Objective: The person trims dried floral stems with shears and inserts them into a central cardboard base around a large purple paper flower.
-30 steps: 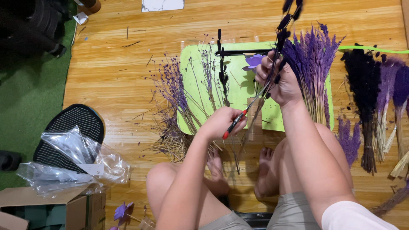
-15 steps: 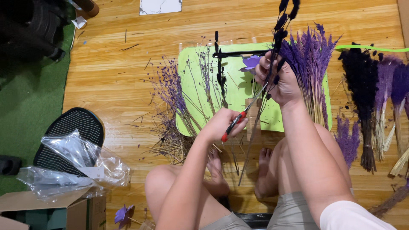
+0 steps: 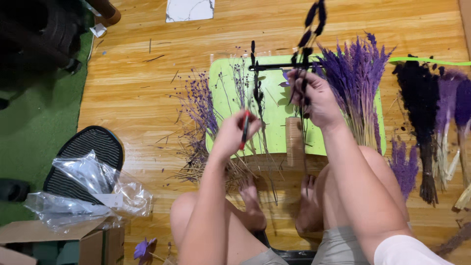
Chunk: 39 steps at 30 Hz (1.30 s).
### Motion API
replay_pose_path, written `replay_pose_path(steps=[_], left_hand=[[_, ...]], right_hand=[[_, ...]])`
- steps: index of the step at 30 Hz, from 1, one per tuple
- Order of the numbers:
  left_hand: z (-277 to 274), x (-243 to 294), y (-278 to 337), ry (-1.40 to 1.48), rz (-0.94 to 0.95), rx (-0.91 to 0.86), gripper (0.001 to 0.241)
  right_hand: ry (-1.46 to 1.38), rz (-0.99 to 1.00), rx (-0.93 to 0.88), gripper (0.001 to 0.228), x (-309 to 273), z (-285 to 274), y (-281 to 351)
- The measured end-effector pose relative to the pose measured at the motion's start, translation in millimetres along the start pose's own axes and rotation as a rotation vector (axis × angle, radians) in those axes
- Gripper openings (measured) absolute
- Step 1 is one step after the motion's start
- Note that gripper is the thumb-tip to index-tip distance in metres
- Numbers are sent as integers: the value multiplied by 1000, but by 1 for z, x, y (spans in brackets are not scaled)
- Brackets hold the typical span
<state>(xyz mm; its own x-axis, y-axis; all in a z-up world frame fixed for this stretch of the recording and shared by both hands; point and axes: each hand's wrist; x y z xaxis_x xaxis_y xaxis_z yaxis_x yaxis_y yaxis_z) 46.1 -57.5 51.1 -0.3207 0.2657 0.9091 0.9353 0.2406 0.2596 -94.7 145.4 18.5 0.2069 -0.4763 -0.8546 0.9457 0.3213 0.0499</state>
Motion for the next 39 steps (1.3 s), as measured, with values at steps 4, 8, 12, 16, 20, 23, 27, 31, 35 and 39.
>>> replay_pose_path(steps=[4, 8, 12, 16, 20, 23, 27, 31, 35, 39], left_hand=[[23, -18, -32, 450, 86, 256, 30], [27, -14, -41, 598, 44, 347, 33], [8, -22, -50, 615, -7, 371, 27], [-16, -20, -43, 728, 10, 415, 26], [-38, -48, -56, 733, -2, 494, 38], [-56, -46, -50, 492, -113, 648, 31], [-82, -48, -48, 75, -273, 954, 24], [-80, -45, -53, 110, -176, 1039, 26], [-74, -47, -60, 343, 0, 943, 27], [-67, -46, -60, 372, 53, 854, 32]], right_hand=[[21, 79, -63, 19, 21, 25, 1], [158, 155, -123, 17, 36, 53, -2], [179, 186, -182, 17, 40, 80, -11], [187, 223, -261, 21, 30, 122, -15], [215, 292, -333, 21, 58, 129, -34], [206, 349, -335, 25, 83, 128, -51], [329, 359, -196, 22, 115, 124, -70], [579, 217, -32, 22, 258, 46, -130], [950, 100, 90, 42, 291, 43, -157], [817, 105, 225, 71, 228, 77, -115]])
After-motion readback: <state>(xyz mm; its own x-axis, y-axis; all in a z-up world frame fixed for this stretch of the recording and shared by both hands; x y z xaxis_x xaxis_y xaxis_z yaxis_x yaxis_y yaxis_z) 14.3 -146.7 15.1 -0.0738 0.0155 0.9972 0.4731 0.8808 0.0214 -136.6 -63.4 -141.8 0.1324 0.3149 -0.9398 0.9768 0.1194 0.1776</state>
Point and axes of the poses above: each hand's wrist, its own y-axis away from the middle knuckle, its own z-axis out of the palm, x = y × z, and after that the axes turned 6 degrees about x, right-handed
